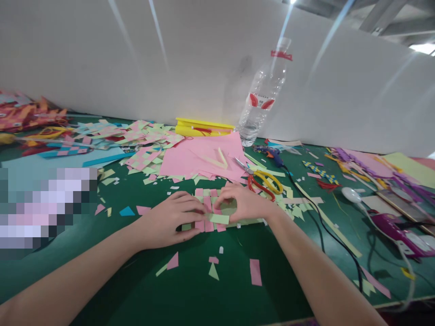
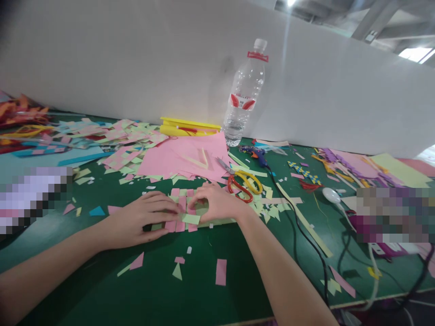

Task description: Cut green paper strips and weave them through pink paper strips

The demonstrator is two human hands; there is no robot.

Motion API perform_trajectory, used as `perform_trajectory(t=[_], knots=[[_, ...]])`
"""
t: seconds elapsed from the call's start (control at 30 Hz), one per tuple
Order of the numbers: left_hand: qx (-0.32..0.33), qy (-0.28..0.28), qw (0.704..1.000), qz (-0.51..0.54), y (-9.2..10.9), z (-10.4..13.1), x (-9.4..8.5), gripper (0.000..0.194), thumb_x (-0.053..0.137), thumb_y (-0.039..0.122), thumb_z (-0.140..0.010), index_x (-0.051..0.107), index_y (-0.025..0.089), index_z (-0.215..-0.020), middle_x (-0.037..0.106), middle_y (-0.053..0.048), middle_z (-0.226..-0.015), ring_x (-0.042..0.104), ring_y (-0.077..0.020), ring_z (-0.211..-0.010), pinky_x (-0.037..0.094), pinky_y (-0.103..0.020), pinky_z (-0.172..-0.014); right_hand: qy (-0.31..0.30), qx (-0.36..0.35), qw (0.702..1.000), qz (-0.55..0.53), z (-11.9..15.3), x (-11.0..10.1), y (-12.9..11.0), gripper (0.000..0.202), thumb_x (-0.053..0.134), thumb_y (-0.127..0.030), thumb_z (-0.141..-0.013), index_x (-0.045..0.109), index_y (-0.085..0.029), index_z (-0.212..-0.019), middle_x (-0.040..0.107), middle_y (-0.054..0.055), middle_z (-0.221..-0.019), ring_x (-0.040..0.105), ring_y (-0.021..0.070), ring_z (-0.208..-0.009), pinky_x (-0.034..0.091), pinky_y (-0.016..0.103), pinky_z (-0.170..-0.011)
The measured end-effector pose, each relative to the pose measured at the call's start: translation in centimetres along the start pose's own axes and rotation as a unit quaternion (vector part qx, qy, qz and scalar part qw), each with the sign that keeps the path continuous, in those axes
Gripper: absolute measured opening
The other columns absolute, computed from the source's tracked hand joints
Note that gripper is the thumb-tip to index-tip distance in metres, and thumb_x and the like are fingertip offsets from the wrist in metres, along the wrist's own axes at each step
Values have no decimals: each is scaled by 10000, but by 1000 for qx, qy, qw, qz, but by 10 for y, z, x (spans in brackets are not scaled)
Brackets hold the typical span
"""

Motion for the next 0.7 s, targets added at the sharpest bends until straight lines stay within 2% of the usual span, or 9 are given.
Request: perform_trajectory(t=[0.13,0.33,0.47,0.7], knots=[[-5,1,1000,4,1,0,0,230,481,267,-901,600,256,-1098,624,-34,-1176,515,-202,-1116,310,-385,-986,3,4,1000,13,-1,0,-5,238,764,-226,-608,654,-215,-818,557,-8,-781,465,168,-795,359,323,-769],[-10,3,1000,-2,1,-1,-1,240,486,263,-898,591,266,-1114,628,-28,-1172,516,-201,-1114,282,-390,-999,5,-6,1000,16,-2,0,-5,63,648,-219,-774,686,-236,-821,567,-1,-770,486,159,-789,353,342,-822],[-14,-2,1000,-5,2,-1,0,239,481,263,-900,588,265,-1115,620,-22,-1184,510,-194,-1119,270,-381,-1004,8,-9,1000,0,-3,0,-2,104,628,-307,-809,700,-238,-840,591,4,-775,503,162,-804,357,335,-815],[-10,-9,1000,-15,1,-2,1,246,465,298,-907,580,251,-1119,624,-26,-1159,509,-192,-1103,284,-371,-992,31,-1,999,-39,-5,0,3,211,574,-373,-844,701,-207,-808,638,8,-763,506,154,-767,357,313,-781]])
Point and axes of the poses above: each hand's wrist, its own z-axis away from the middle knuckle, its own x-axis out of the palm, y = z × x, the point moved 6 cm from there along -z, towards the middle knuckle
